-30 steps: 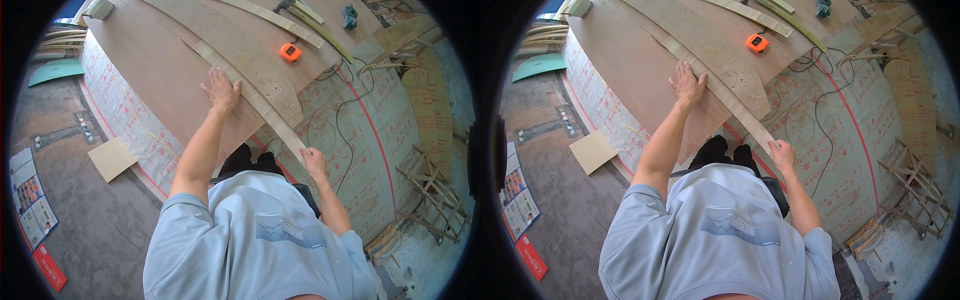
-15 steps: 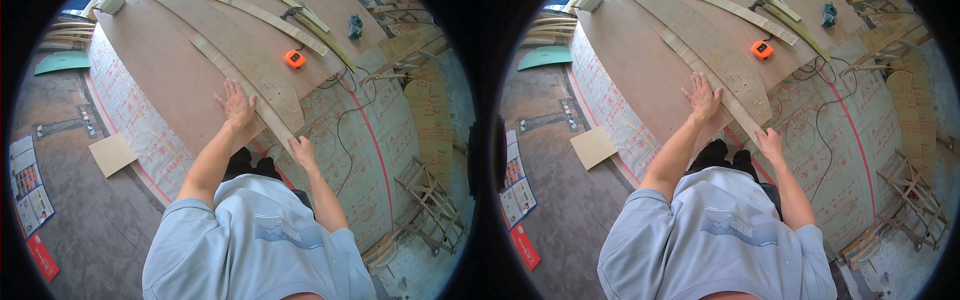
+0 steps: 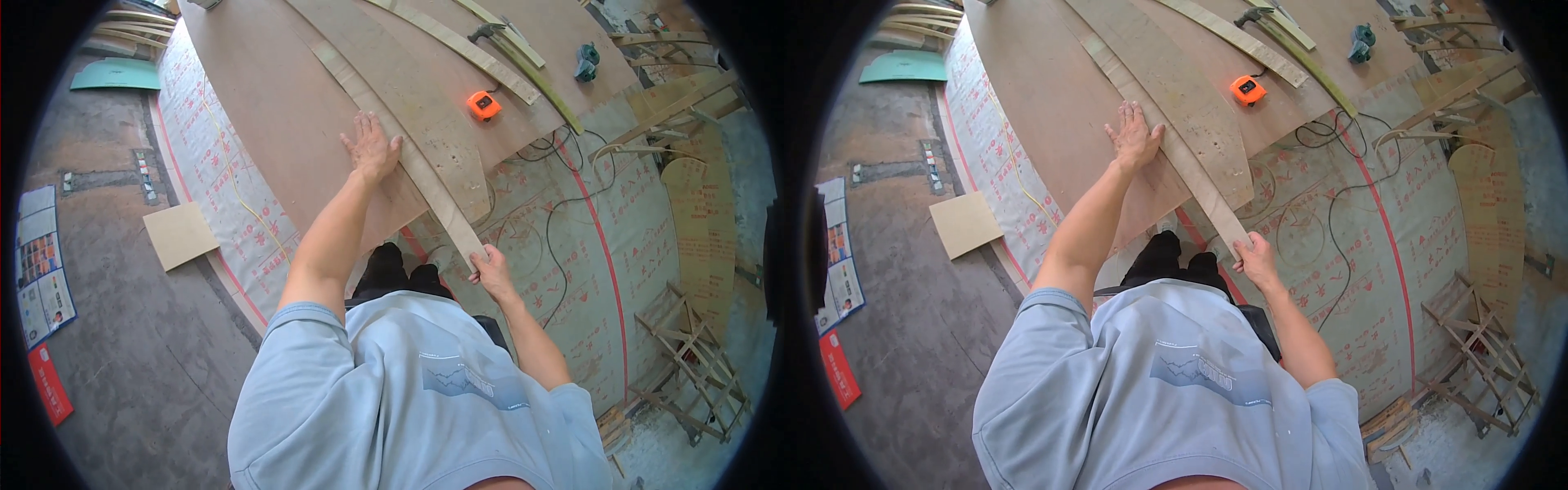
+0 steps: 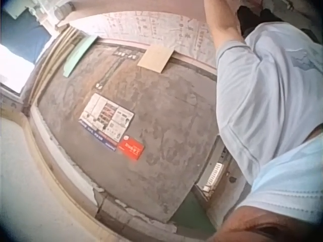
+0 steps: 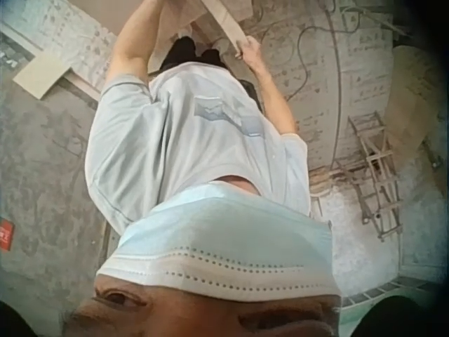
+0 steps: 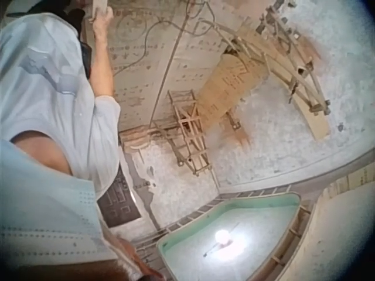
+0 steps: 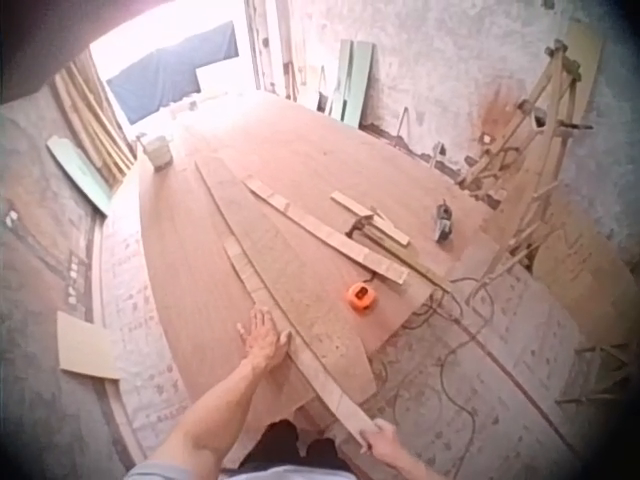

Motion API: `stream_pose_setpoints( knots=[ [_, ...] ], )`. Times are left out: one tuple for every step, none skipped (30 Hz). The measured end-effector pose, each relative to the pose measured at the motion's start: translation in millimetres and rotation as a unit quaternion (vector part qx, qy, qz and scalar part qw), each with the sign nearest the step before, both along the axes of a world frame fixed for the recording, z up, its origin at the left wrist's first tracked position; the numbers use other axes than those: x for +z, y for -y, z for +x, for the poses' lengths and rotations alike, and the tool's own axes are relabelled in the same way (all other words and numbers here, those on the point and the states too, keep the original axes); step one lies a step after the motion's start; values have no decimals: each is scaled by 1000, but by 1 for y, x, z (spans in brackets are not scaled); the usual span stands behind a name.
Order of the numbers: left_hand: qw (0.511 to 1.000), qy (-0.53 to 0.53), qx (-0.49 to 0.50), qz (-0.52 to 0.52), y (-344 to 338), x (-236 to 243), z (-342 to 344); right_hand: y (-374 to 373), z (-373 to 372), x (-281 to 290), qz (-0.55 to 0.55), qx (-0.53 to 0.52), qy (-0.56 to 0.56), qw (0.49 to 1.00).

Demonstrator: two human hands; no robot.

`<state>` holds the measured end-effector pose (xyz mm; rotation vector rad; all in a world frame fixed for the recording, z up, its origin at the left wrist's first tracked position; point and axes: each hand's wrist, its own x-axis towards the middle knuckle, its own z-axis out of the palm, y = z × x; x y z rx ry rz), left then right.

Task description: Measuring, marking, and nailing wooden strips to a ceiling frame structure.

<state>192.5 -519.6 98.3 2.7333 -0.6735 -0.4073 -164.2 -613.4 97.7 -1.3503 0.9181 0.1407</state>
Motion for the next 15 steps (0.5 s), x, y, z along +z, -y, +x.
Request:
stream_pose_setpoints(
  knots=[
    [1000,-2,7,-11,0,-1,-3,-1,2,-2,8,-17,2,1000],
    [1000,1,11,-10,-1,-2,-11,-2,5,-4,16,-34,4,999],
    [1000,11,3,1,-4,-5,-26,-3,8,-7,17,-29,7,999],
    [1000,20,-8,12,-5,-6,-43,-4,14,-9,19,-32,5,999],
    [1000,23,-5,14,-5,-6,-67,-3,19,-11,19,-34,3,999],
    [1000,13,-23,9,-1,-2,-97,0,21,-12,15,-37,8,999],
    [999,3,-33,10,-3,-1,-110,0,27,-13,9,-42,1,999],
    [999,6,-29,11,-2,0,-111,0,32,-13,1,-47,-7,999],
    [999,4,-31,-7,-1,0,-111,-1,37,-13,1,-44,-4,999],
    [999,1,-30,-24,-3,0,-111,-3,42,-13,22,-77,0,997],
    [999,14,-30,-21,-3,-1,-104,-5,45,-12,43,-111,3,993],
    [999,14,-26,-23,-3,-2,-99,-6,48,-11,41,-107,3,993],
    [999,16,-26,-17,-3,0,-94,-7,51,-9,25,-103,25,994],
    [999,17,-27,-12,-3,2,-89,-8,52,-7,7,-100,46,994],
    [999,15,-25,-14,-3,3,-85,-7,45,-1,5,-98,44,994]
  ],
)
